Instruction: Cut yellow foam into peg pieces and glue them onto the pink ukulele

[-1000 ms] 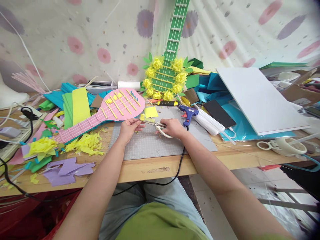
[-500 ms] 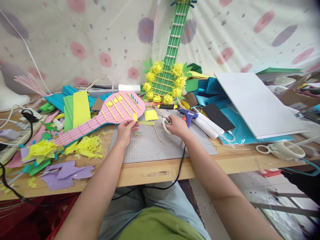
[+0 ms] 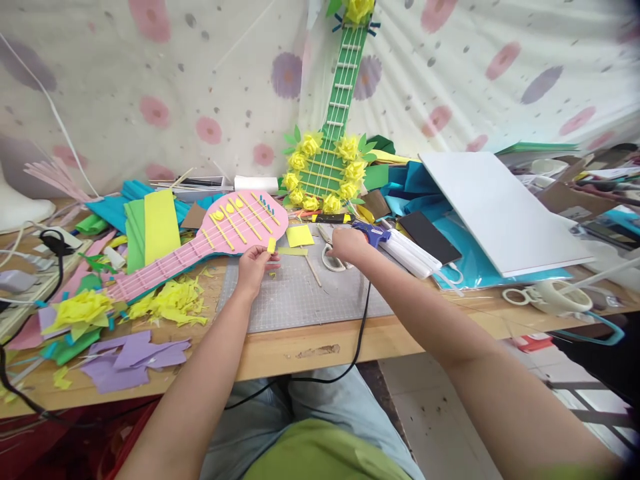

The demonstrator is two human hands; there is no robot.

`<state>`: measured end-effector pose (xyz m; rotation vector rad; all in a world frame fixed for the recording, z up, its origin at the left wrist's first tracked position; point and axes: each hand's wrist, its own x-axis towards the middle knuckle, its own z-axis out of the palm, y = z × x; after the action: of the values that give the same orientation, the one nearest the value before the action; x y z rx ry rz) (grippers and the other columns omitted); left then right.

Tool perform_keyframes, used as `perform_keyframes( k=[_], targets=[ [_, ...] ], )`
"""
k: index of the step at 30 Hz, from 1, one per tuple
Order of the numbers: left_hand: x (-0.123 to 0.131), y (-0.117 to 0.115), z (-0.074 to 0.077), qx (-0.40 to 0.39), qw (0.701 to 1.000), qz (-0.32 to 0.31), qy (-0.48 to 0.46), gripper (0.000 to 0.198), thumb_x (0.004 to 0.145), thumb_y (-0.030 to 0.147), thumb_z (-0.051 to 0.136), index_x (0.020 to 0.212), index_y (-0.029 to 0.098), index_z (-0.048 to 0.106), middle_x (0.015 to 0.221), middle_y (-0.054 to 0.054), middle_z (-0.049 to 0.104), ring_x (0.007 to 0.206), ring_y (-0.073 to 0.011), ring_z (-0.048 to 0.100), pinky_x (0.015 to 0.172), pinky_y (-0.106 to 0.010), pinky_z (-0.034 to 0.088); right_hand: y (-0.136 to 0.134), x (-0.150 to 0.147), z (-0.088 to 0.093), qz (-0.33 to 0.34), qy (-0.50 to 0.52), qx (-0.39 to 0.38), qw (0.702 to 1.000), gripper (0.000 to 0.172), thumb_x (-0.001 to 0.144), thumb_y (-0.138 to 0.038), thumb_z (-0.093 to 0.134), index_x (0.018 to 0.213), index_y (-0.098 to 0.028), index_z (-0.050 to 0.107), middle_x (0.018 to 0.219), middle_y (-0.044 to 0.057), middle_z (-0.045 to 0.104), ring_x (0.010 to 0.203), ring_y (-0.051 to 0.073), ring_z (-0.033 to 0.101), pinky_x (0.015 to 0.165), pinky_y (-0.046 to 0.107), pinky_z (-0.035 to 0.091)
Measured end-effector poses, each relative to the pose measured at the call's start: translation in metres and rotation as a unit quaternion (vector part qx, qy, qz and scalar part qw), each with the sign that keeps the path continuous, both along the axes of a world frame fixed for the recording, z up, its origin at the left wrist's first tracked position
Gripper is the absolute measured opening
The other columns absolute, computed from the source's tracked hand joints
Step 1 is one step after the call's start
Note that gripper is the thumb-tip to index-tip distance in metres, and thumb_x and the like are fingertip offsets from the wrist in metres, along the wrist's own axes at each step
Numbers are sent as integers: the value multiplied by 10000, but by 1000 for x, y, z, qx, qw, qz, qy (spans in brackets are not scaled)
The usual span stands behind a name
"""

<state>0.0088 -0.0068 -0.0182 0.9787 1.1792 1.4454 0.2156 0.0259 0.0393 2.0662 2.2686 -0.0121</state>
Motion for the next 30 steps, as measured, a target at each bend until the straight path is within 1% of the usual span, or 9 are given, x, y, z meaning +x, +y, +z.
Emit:
perform_keyframes(
  k=[3, 7, 11, 14, 16, 22, 24, 27, 30],
  targets=[
    [1, 0, -5, 23, 997, -21, 66, 165, 578, 260, 609, 645, 157, 499, 651, -6, 609, 588, -126, 597, 531, -259, 511, -1, -8, 8, 50, 137, 43, 988, 364, 682, -388, 629, 959, -166, 548, 944, 114, 652, 882, 235, 605, 700, 321, 428],
    [1, -1, -15, 69, 975, -54, 202, 112, 605, 229, 594, 664, 172, 518, 611, 11, 582, 575, -126, 595, 523, -231, 484, -6, -32, -1, 197, 416, 26, 887, 354, 686, -351, 618, 973, -186, 494, 997, 44, 630, 839, 130, 603, 709, 250, 452],
    [-1, 0, -21, 81, 964, -57, 248, 66, 629, 213, 564, 667, 184, 519, 602, 19, 576, 566, -124, 587, 531, -230, 475, -8, -52, -14, 256, 458, -1, 851, 298, 681, -247, 608, 948, -177, 496, 871, 23, 642, 806, 120, 599, 744, 263, 451],
    [-1, 0, -18, 75, 967, -58, 235, 88, 618, 217, 580, 679, 178, 528, 604, 16, 573, 574, -126, 584, 515, -223, 472, -4, -55, -18, 224, 475, -24, 851, 233, 670, -163, 581, 891, -179, 507, 739, -8, 625, 720, 116, 596, 720, 273, 449],
    [0, -1, -13, 65, 979, -49, 186, 157, 609, 240, 606, 736, 170, 546, 666, 4, 589, 594, -127, 589, 500, -220, 476, -2, -56, -20, 178, 539, -40, 823, 235, 644, -146, 592, 857, -178, 497, 695, -21, 604, 685, 113, 589, 691, 268, 451],
    [10, -5, 1, -2, 999, -43, -16, 401, 590, 361, 678, 920, 148, 598, 964, -77, 632, 799, -190, 633, 575, -269, 524, -3, -68, -34, -59, 774, -62, 628, 265, 551, -182, 653, 724, -172, 453, 621, -61, 525, 588, 71, 527, 631, 234, 429],
    [14, -6, 1, -6, 998, -52, -46, 411, 580, 374, 695, 913, 144, 625, 997, -90, 637, 872, -217, 628, 615, -271, 525, -7, -76, -39, -101, 802, -61, 585, 276, 523, -184, 665, 699, -169, 453, 595, -72, 503, 558, 58, 495, 606, 221, 410],
    [19, -6, -1, -11, 997, -22, -69, 361, 560, 367, 710, 830, 135, 653, 952, -90, 659, 900, -236, 626, 625, -263, 517, -13, -89, -44, -121, 821, -52, 556, 277, 512, -195, 664, 687, -173, 450, 581, -75, 501, 545, 54, 473, 594, 218, 394],
    [19, -4, -2, -19, 995, 23, -90, 310, 543, 331, 718, 769, 130, 651, 884, -83, 670, 860, -231, 639, 597, -259, 513, -14, -100, -46, -111, 820, -41, 560, 289, 515, -210, 662, 705, -177, 445, 607, -68, 516, 568, 62, 483, 607, 223, 399]
  ],
)
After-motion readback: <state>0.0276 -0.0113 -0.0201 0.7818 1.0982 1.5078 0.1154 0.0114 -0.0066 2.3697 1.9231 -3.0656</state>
